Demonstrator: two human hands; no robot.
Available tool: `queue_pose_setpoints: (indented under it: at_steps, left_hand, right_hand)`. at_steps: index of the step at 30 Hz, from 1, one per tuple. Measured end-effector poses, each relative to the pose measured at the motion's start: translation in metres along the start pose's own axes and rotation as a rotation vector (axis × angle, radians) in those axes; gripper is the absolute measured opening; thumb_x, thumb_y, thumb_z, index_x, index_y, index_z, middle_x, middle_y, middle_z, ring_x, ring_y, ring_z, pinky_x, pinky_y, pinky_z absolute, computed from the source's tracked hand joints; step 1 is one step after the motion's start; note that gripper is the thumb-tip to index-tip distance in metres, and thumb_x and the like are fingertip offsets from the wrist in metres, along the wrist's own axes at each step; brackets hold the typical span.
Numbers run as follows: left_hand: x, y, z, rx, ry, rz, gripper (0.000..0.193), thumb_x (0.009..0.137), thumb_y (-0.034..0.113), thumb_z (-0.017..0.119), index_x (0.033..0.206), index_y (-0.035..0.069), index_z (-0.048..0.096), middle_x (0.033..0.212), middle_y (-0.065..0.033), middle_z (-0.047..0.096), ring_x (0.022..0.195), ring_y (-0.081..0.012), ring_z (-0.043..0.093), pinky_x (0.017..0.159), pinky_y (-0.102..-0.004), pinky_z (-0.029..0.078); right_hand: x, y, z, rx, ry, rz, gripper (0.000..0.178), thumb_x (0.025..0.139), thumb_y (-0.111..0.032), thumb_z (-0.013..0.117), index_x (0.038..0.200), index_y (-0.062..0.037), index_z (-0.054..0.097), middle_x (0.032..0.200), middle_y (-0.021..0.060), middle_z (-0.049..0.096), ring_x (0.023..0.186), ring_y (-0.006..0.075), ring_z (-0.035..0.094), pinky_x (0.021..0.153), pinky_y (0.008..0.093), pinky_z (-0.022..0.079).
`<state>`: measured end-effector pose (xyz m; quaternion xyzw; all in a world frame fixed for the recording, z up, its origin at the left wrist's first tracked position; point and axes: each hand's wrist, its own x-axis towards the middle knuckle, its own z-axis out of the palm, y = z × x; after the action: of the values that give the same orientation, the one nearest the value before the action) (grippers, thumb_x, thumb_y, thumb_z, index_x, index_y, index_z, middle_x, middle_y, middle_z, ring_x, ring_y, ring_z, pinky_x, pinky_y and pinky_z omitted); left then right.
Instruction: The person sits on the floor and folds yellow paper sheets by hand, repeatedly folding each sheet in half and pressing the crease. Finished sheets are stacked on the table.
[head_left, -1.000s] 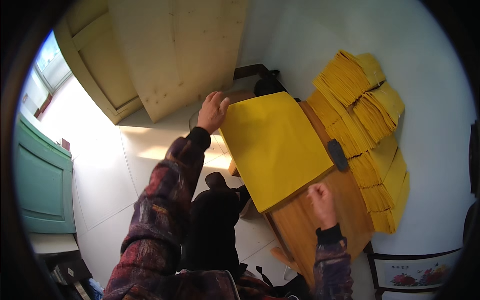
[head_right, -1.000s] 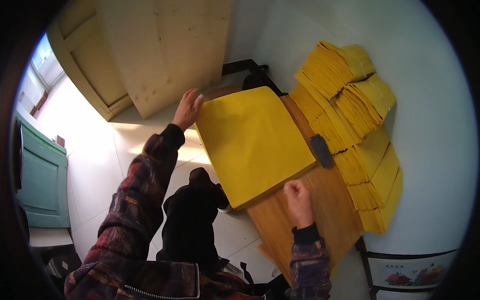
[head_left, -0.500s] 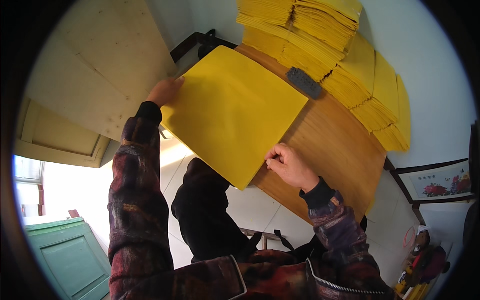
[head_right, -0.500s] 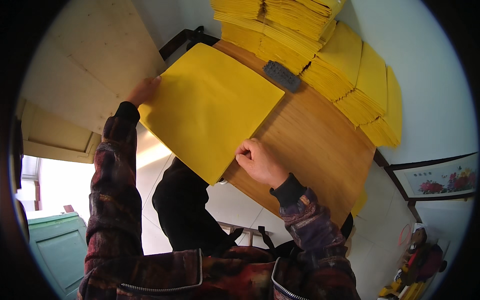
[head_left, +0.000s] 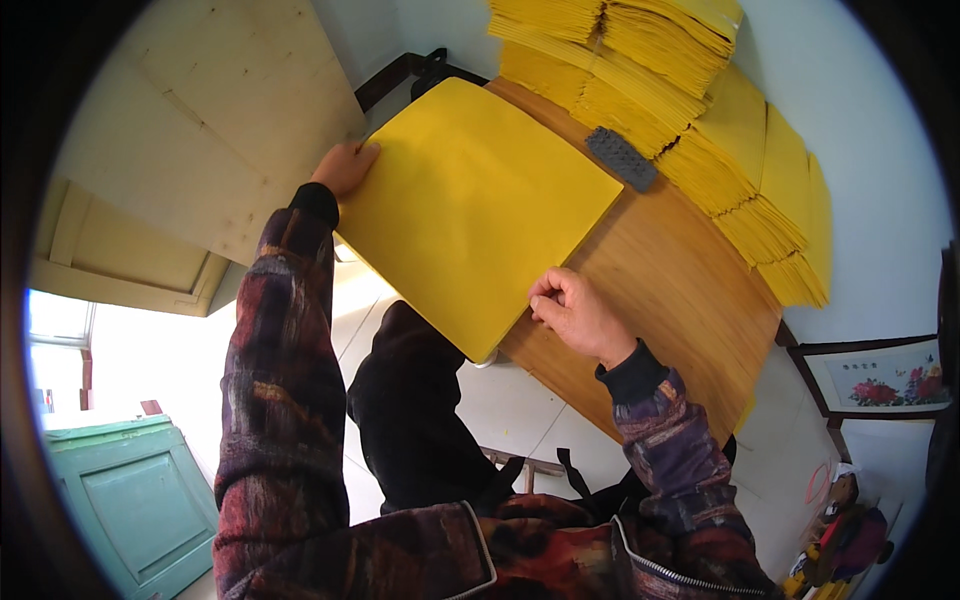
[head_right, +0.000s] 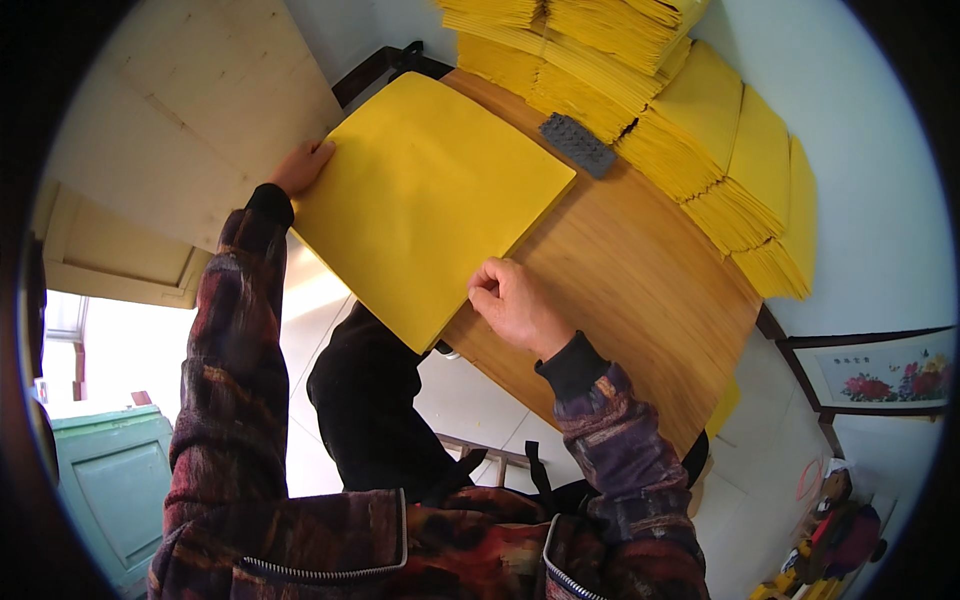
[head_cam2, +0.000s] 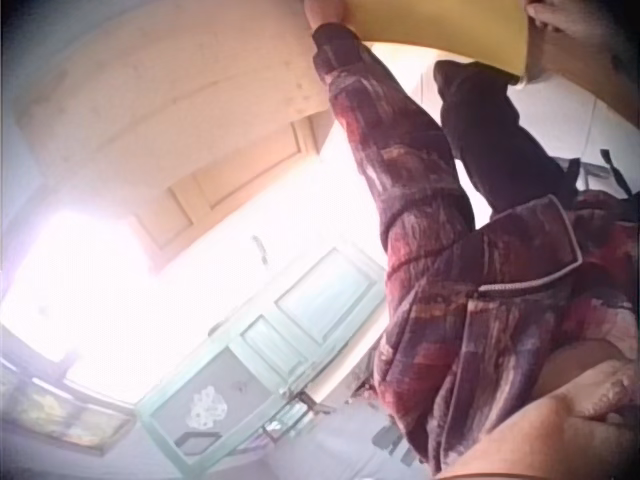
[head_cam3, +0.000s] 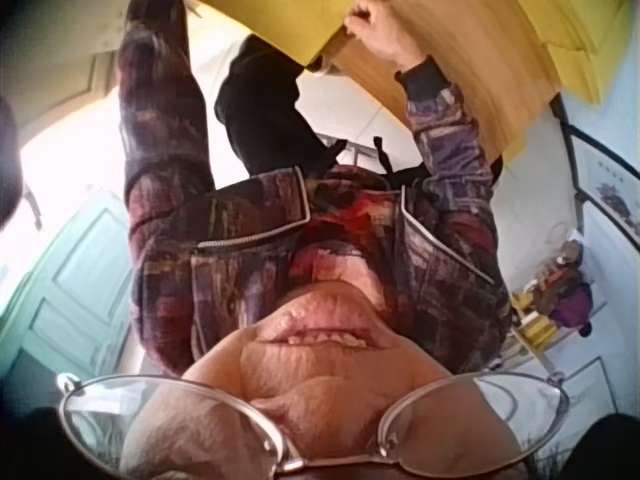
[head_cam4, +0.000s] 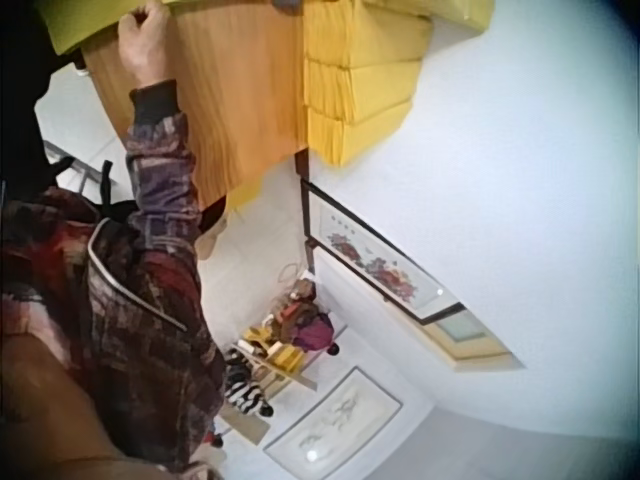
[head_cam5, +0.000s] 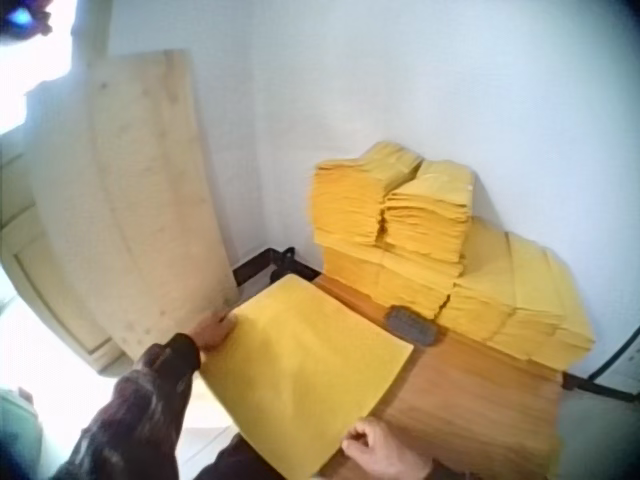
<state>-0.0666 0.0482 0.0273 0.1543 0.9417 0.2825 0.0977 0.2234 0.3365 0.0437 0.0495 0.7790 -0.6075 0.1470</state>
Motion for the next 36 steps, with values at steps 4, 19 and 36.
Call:
queue_pose_setpoints:
  at_steps: [4, 19, 36]
  left_hand:
    - [0.019, -0.023, 0.005, 0.034, 0.046, 0.038, 0.056, 0.089, 0.045, 0.045, 0.1, -0.006, 0.064, 0.098, -0.0287, 0.064, 0.097, -0.0413, 0.061, 0.087, -0.0432, 0.045]
    - [-0.219, 0.045, 0.064, -0.617, 0.73, -0.038, 0.026, 0.094, 0.005, 0.051, 0.119, 0.003, 0.057, 0.093, -0.0085, 0.062, 0.088, -0.0133, 0.058, 0.08, -0.026, 0.046]
    - [-0.218, 0.06, 0.116, -0.763, 0.363, 0.105, 0.065, 0.079, -0.011, 0.048, 0.138, 0.016, 0.041, 0.106, -0.0112, 0.053, 0.082, -0.018, 0.055, 0.079, -0.0298, 0.049]
  right_hand:
    - [0.008, -0.004, 0.001, 0.056, -0.019, -0.004, 0.01, 0.091, -0.009, 0.055, 0.095, -0.0003, 0.056, 0.086, 0.0036, 0.059, 0.075, 0.0093, 0.059, 0.067, 0.023, 0.05]
    - [-0.009, 0.018, -0.075, -0.18, 0.549, -0.163, 0.008, 0.088, -0.008, 0.058, 0.084, -0.0006, 0.058, 0.074, 0.0031, 0.06, 0.066, 0.0081, 0.055, 0.062, 0.0238, 0.046]
    - [0.01, -0.029, 0.004, -1.032, 0.023, -0.776, 0.032, 0.074, -0.008, 0.071, 0.104, -0.0067, 0.06, 0.117, 0.0078, 0.056, 0.114, 0.0281, 0.051, 0.095, 0.0396, 0.041]
